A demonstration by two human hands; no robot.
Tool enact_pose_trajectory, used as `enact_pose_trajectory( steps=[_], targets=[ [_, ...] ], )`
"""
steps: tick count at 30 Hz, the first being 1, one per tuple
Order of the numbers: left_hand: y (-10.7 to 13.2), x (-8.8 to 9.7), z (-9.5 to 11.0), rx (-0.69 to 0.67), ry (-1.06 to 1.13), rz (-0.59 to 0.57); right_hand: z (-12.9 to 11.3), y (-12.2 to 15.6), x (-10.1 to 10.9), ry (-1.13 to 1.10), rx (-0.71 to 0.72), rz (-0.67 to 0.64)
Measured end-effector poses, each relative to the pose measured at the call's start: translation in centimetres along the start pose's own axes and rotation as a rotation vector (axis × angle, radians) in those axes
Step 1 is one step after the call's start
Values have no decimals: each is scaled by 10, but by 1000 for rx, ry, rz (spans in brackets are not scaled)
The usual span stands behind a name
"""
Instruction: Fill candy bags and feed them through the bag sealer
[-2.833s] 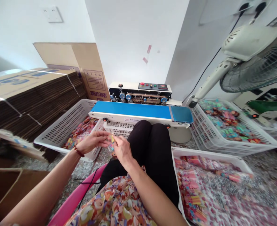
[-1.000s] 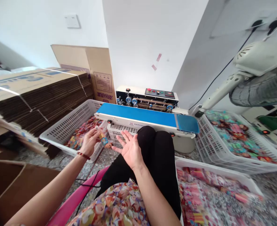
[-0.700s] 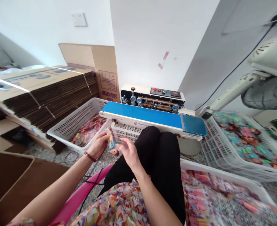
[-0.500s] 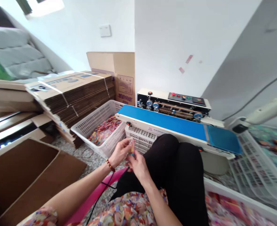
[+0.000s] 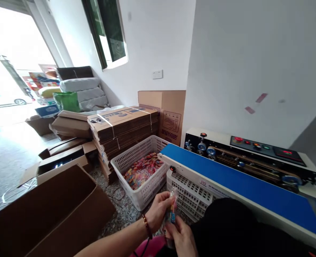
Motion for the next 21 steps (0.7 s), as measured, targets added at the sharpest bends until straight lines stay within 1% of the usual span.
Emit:
enact_pose_trajectory(
  steps=[3,6,8,10,13,16,18,21],
  targets=[
    [4,-9,2,43,70,-99,4,-1,7,-67,-37,31],
    [10,-10,4,54,145,-134,2,-3,10,-95,-38,58],
    [17,-4,5,46,168,-144,-5,-2,10,-27,1,101],
    [23,5,5,34,146,-172,-16,-1,9,34,54,137],
    [28,21,5,44,1,-195,-26,-2,5,57,102,109],
    [25,34,7,28,-73,-122,-31,-5,2,145,151,69],
    [23,38,9,33,-59,-58,-32,-6,3,192,192,76],
    [20,40,12,71,7,-12,-31,-8,7,181,229,96]
  ],
)
Point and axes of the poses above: each hand's wrist, its own y-axis away from the middle knuckle, its own x-axis out of the back of the hand, z = x × y, the point moved 4 cm from there along -y, towards the middle knuckle, and after that the axes turned 2 degrees about z, right-handed, at the moved point
